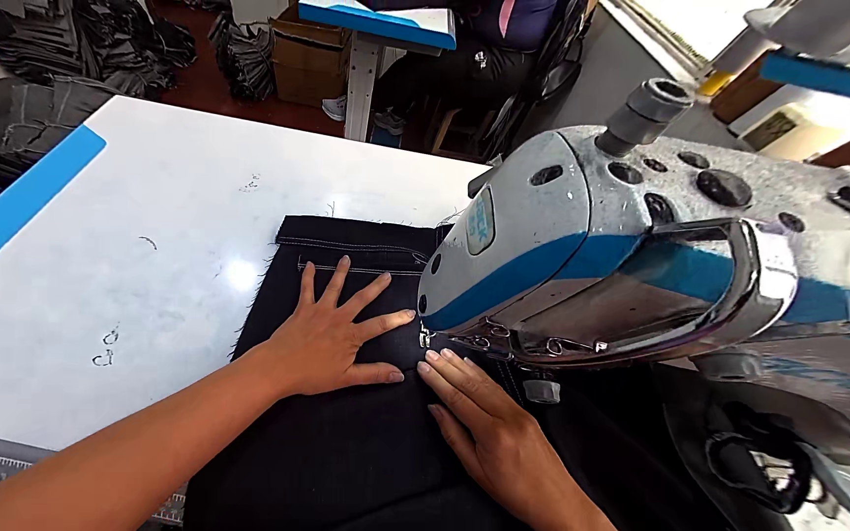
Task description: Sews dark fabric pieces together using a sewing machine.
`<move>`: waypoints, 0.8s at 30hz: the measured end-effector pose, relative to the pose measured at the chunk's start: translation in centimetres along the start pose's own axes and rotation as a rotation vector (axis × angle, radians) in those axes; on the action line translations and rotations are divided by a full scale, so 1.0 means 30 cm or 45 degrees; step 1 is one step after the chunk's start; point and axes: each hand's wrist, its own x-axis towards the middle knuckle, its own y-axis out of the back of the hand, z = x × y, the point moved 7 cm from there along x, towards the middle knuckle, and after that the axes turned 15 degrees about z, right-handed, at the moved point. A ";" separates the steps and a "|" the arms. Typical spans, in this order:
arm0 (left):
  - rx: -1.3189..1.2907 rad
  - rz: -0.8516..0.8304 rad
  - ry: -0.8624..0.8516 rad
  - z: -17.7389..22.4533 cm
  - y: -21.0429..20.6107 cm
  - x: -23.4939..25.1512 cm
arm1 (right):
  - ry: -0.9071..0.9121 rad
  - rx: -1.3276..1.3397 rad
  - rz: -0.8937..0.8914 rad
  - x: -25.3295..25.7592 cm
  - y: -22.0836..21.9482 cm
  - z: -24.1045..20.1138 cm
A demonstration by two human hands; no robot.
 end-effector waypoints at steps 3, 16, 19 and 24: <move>-0.006 -0.013 0.012 -0.010 -0.001 0.013 | 0.042 0.039 0.062 0.007 0.012 0.002; -0.032 -0.116 0.055 -0.038 -0.013 0.051 | 0.068 0.114 0.166 0.041 0.031 0.030; -0.028 -0.119 0.054 -0.040 -0.011 0.056 | 0.070 0.111 0.166 0.042 0.029 0.034; -0.010 -0.123 0.060 -0.043 -0.010 0.059 | 0.076 0.087 0.168 0.040 0.026 0.040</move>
